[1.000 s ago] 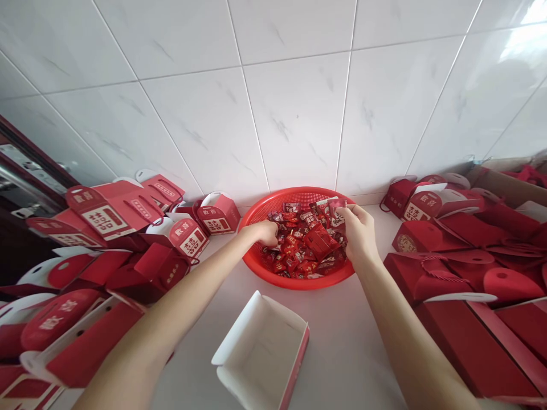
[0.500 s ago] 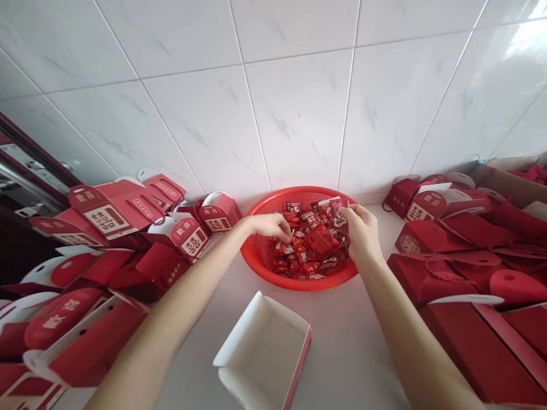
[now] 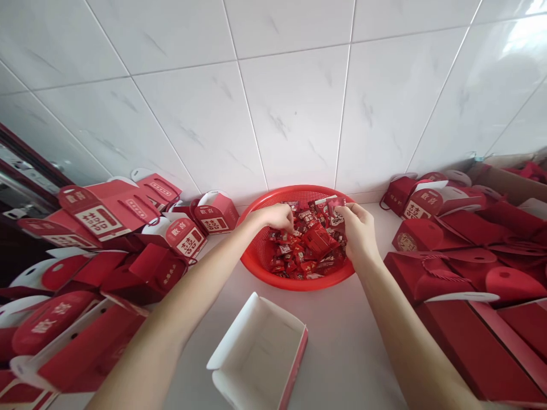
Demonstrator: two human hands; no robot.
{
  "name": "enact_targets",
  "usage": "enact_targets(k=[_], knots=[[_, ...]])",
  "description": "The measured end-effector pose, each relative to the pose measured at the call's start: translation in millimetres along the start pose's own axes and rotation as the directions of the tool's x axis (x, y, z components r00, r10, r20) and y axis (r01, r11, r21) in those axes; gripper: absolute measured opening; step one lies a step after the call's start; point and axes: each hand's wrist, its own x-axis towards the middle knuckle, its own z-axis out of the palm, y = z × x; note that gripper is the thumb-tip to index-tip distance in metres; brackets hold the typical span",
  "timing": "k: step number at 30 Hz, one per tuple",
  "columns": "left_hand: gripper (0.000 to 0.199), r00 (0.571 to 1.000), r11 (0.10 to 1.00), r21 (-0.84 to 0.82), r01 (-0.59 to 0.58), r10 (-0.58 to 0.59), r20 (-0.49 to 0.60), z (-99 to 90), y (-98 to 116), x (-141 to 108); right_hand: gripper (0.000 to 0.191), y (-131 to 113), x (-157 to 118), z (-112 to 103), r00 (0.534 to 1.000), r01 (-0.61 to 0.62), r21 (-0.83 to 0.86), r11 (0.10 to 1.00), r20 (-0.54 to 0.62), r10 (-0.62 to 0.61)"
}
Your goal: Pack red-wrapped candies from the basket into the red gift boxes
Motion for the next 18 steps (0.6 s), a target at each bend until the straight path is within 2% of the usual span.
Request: enact_targets(k=[3,7,10,13,18], knots=[[0.020,0.999,0.996,0.087,0.028,-0.031,0.040,-0.3,-0.6,3.0,0.016,-0.2,0.0,-0.1,1.000,-0.009,0.011,1.000,0.009,0.009],[0.031,0.996,0.993,0.082,-0.080,0.076,0.046,6.3,7.9,4.2,0.015,1.3,0.7,-0.5,1.000,0.012,0.026,1.000,0.016,-0.012],[0.024,0.988,0.988,0.107,-0.115,0.103,0.117,14.3,16.3,4.1,0.016,1.5,0.9,-0.4,1.000,0.013,0.023,1.000,0.017,-0.013],[0.022,0.986,0.984,0.160,-0.077,0.051,0.160,18.6,20.2,3.0,0.015,0.1,0.0,0.6,1.000,0.016,0.003,1.000,0.004,-0.016],[0.030,0.989,0.969,0.245,0.028,-0.062,0.132,15.5,19.2,-1.9,0.015,-2.3,-2.1,2.1,1.000,0.012,0.016,1.000,0.010,-0.012]])
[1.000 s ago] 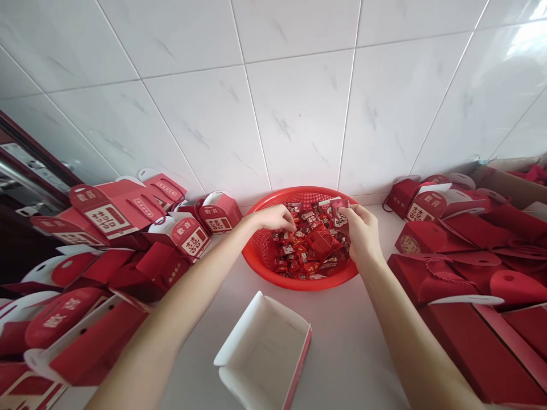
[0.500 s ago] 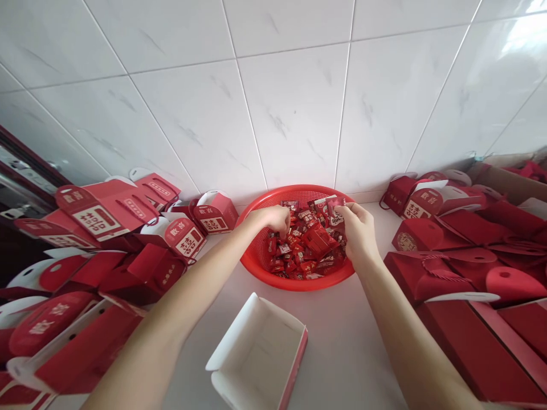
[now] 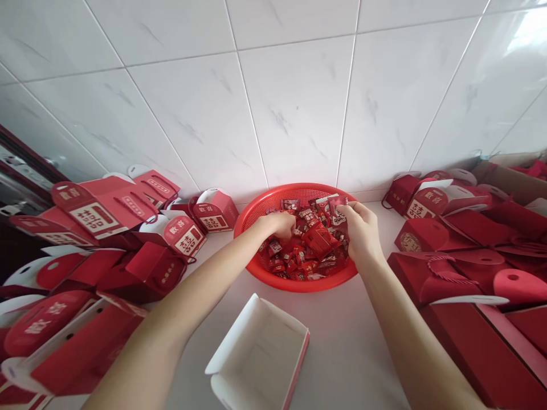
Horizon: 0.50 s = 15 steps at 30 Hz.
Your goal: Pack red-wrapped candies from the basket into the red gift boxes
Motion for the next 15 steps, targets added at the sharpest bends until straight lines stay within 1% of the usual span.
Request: enact_targets(k=[3,7,10,12,15], knots=[[0.032,0.999,1.000,0.001,0.002,-0.002,0.032,-0.9,-3.8,-2.3,0.015,-0.3,-0.4,-0.1,1.000,-0.012,-0.003,1.000,-0.012,0.011],[0.036,0.984,0.996,-0.061,-0.068,0.077,0.160,-0.3,-9.1,-4.3,0.014,-0.9,-0.9,-0.1,1.000,-0.013,-0.009,1.000,-0.013,0.013],[0.039,0.967,0.991,-0.088,-0.101,0.119,0.227,0.1,-9.3,-7.5,0.013,-1.4,-1.4,-0.1,1.000,-0.019,-0.021,1.000,-0.022,0.018],[0.039,0.963,0.990,-0.093,-0.104,0.124,0.240,0.4,-7.7,-9.8,0.013,-1.4,-1.6,-0.3,0.999,-0.024,-0.027,0.999,-0.023,0.024],[0.040,0.967,0.991,-0.103,-0.091,0.112,0.227,2.5,-5.1,-11.0,0.015,-0.7,-1.5,-0.7,1.000,-0.030,-0.019,0.999,-0.009,0.030]])
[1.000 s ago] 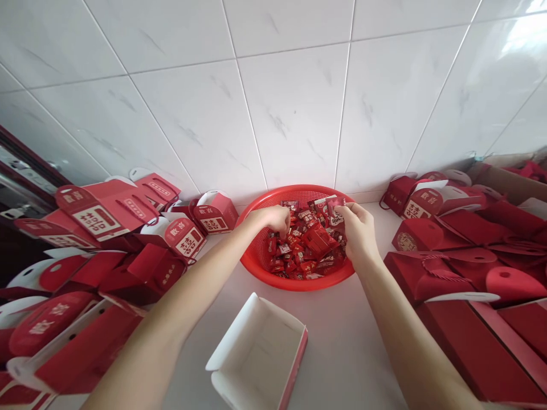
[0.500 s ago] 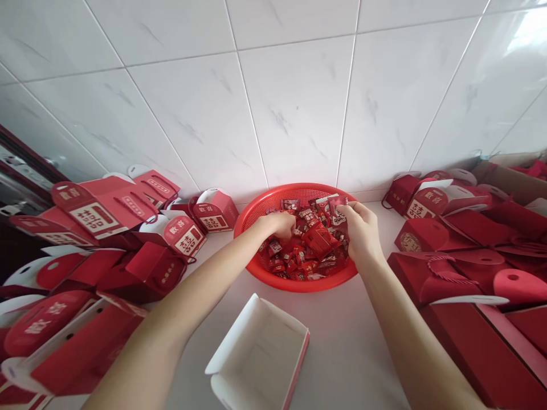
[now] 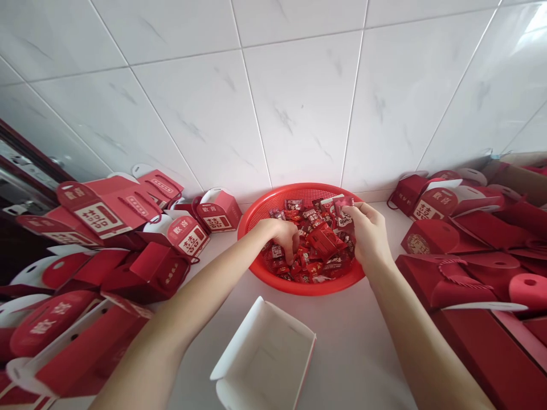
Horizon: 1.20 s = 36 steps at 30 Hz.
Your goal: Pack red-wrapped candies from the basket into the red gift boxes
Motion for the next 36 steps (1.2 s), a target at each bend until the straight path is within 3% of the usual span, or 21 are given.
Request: enact_targets(k=[6,9,13,19,25,28,31,34,36], knots=[[0.026,0.996,1.000,-0.016,0.012,-0.013,-0.092,6.2,-2.0,6.0,0.016,2.2,1.5,-0.4,1.000,0.006,-0.009,1.000,0.014,-0.006],[0.022,0.992,0.998,-0.027,-0.048,0.044,-0.121,8.1,-3.4,6.1,0.016,3.6,2.0,0.1,1.000,0.010,-0.018,1.000,0.013,-0.010],[0.035,0.977,0.987,-0.025,-0.160,0.155,-0.146,11.0,-2.3,4.1,0.017,5.1,2.2,-0.2,1.000,0.029,-0.058,0.998,0.012,-0.028],[0.047,0.970,0.970,0.000,-0.241,0.241,-0.045,16.1,-3.6,6.2,0.016,5.4,1.8,-1.1,0.998,0.059,-0.139,0.989,0.019,-0.057],[0.026,0.962,0.962,-0.031,-0.270,0.269,-0.047,18.0,0.4,3.7,0.019,5.7,-0.3,-1.3,0.999,0.046,-0.152,0.987,0.030,-0.042],[0.023,0.979,0.980,-0.033,-0.198,0.196,-0.057,17.7,6.6,-2.5,0.019,6.0,0.4,-1.0,0.998,0.048,-0.155,0.987,0.039,-0.042],[0.027,0.994,1.000,0.020,-0.021,0.023,-0.108,15.2,10.3,-10.2,0.018,6.7,1.9,-0.8,0.998,0.049,-0.164,0.985,0.038,-0.044],[0.024,0.976,0.985,0.107,0.136,-0.115,-0.182,12.2,10.6,-15.0,0.017,8.0,2.7,-1.0,0.998,0.058,-0.167,0.984,0.044,-0.051],[0.021,0.967,0.975,0.136,0.176,-0.145,-0.208,11.5,10.0,-15.5,0.016,8.7,2.8,-1.2,0.997,0.066,-0.164,0.984,0.050,-0.058]])
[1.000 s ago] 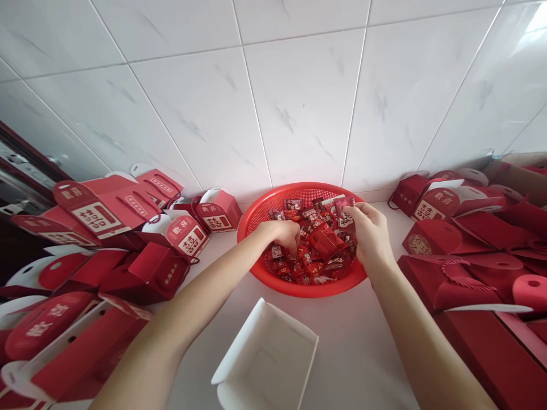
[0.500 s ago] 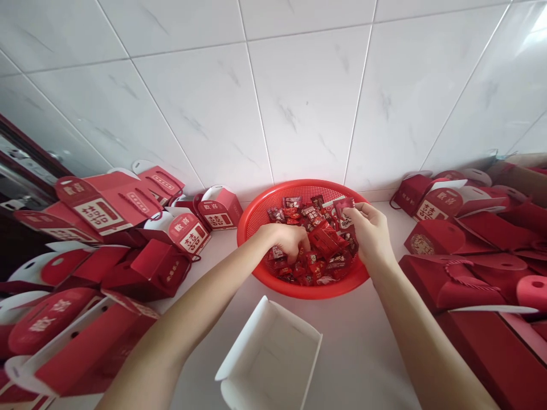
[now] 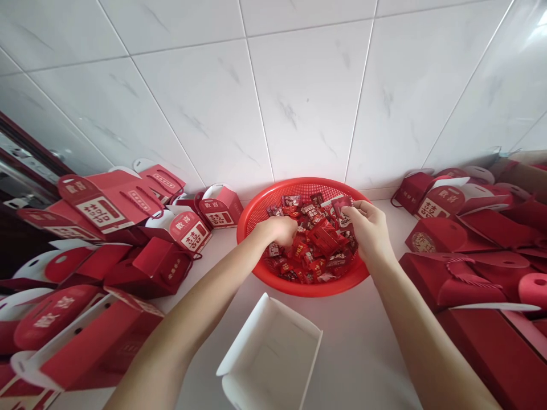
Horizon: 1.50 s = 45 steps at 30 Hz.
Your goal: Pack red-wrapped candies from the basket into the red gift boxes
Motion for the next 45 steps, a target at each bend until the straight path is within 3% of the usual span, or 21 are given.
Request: enact_targets(k=[4,10,12,17,29,35,39,41,45], knots=[[0.022,0.999,1.000,0.022,-0.022,0.023,-0.048,3.5,-0.5,3.2,0.014,0.0,-0.6,0.2,1.000,0.018,-0.008,1.000,0.001,-0.018],[0.040,0.952,0.946,-0.127,-0.299,0.288,-0.101,11.5,5.4,10.8,0.014,0.1,-0.1,0.3,0.999,0.029,-0.004,1.000,0.014,-0.029],[0.041,0.960,0.957,-0.100,-0.274,0.267,-0.081,11.9,9.3,11.5,0.013,0.5,0.1,-0.3,1.000,0.027,-0.021,0.999,0.012,-0.026],[0.019,0.989,0.990,-0.015,-0.141,0.141,-0.039,9.5,10.6,8.9,0.014,0.9,-0.1,-1.1,0.999,0.029,-0.026,0.999,0.020,-0.029],[0.043,0.983,0.990,0.012,-0.142,0.142,-0.118,9.9,-1.1,11.5,0.013,-0.5,0.0,0.1,0.999,0.027,-0.026,0.999,0.017,-0.027],[0.082,0.964,0.977,-0.037,-0.210,0.201,-0.174,19.3,-1.0,18.9,0.015,0.7,0.6,-0.1,1.000,0.028,0.009,1.000,0.004,-0.028],[0.054,0.935,0.980,-0.120,-0.159,0.110,-0.337,15.1,-4.5,28.8,0.017,0.7,0.4,-0.3,1.000,0.011,0.034,0.999,-0.003,-0.011],[0.054,0.926,0.985,-0.148,-0.090,0.029,-0.376,10.7,-9.1,34.8,0.017,-0.1,-0.1,-0.2,1.000,0.007,0.045,0.999,-0.004,-0.007],[0.053,0.960,0.989,-0.145,-0.028,-0.014,-0.280,10.1,-13.8,43.8,0.017,-1.9,-1.2,0.5,1.000,-0.019,0.061,0.998,0.000,0.019]])
